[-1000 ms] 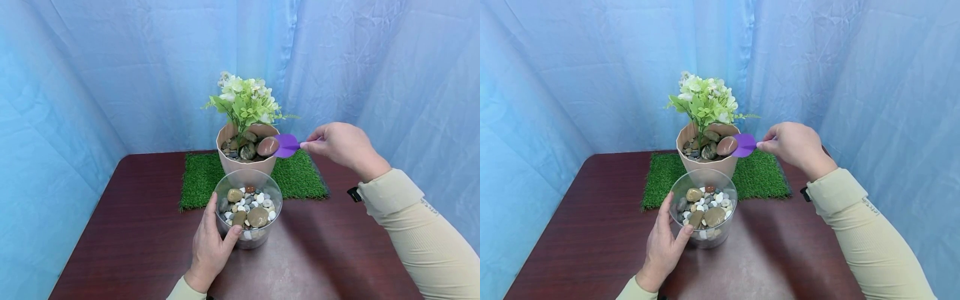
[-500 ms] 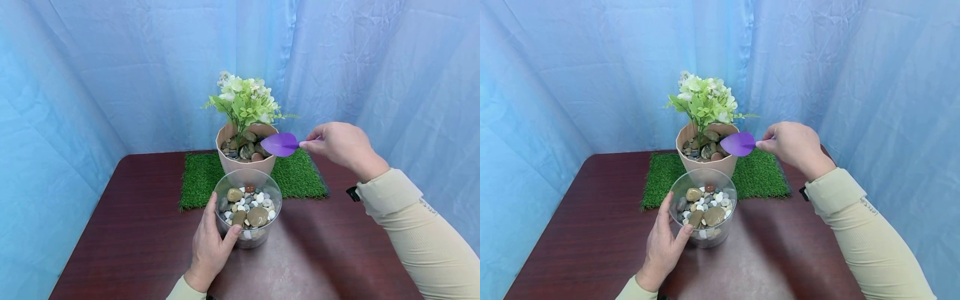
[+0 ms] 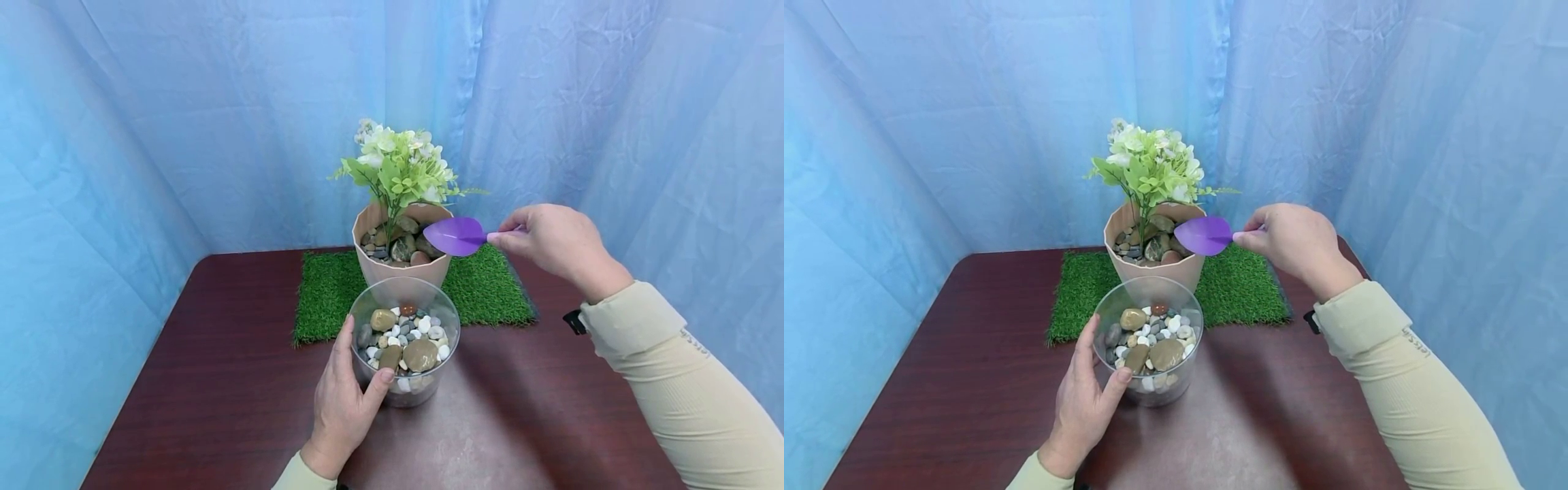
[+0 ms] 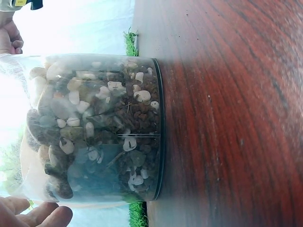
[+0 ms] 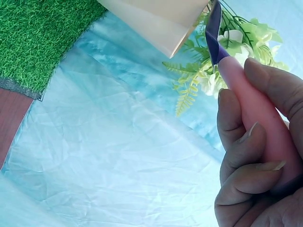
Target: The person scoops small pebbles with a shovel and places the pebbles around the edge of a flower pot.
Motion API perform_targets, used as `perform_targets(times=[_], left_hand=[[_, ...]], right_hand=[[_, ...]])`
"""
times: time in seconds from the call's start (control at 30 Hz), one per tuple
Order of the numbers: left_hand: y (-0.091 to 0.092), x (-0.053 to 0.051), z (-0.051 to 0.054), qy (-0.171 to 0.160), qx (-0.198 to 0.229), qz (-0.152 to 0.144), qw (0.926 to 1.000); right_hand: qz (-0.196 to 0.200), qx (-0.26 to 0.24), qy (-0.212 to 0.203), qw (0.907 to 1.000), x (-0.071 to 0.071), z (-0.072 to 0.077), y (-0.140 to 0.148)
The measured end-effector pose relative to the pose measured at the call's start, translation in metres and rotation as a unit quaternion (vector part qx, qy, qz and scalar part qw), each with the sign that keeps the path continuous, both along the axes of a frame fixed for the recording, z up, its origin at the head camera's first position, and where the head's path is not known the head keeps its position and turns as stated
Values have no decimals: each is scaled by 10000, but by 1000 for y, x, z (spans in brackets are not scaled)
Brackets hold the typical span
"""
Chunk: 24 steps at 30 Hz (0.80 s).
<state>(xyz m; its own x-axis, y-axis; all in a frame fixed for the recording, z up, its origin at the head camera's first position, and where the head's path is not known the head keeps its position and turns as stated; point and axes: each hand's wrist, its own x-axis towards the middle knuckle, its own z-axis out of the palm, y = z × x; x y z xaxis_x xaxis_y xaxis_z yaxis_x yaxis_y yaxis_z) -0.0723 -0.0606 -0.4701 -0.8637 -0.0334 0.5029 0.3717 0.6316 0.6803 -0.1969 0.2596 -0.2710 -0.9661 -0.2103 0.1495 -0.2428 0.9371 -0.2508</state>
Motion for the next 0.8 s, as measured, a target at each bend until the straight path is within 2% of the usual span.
perform_targets(times=[0.5, 0.8], left_hand=[[0, 0, -2, 84, 5, -16, 10000], [0, 0, -1, 73, 14, -21, 10000]], right_hand=[[-124, -327, 139, 9993, 3, -7, 6], [-168, -527, 318, 9980, 14, -7, 6]])
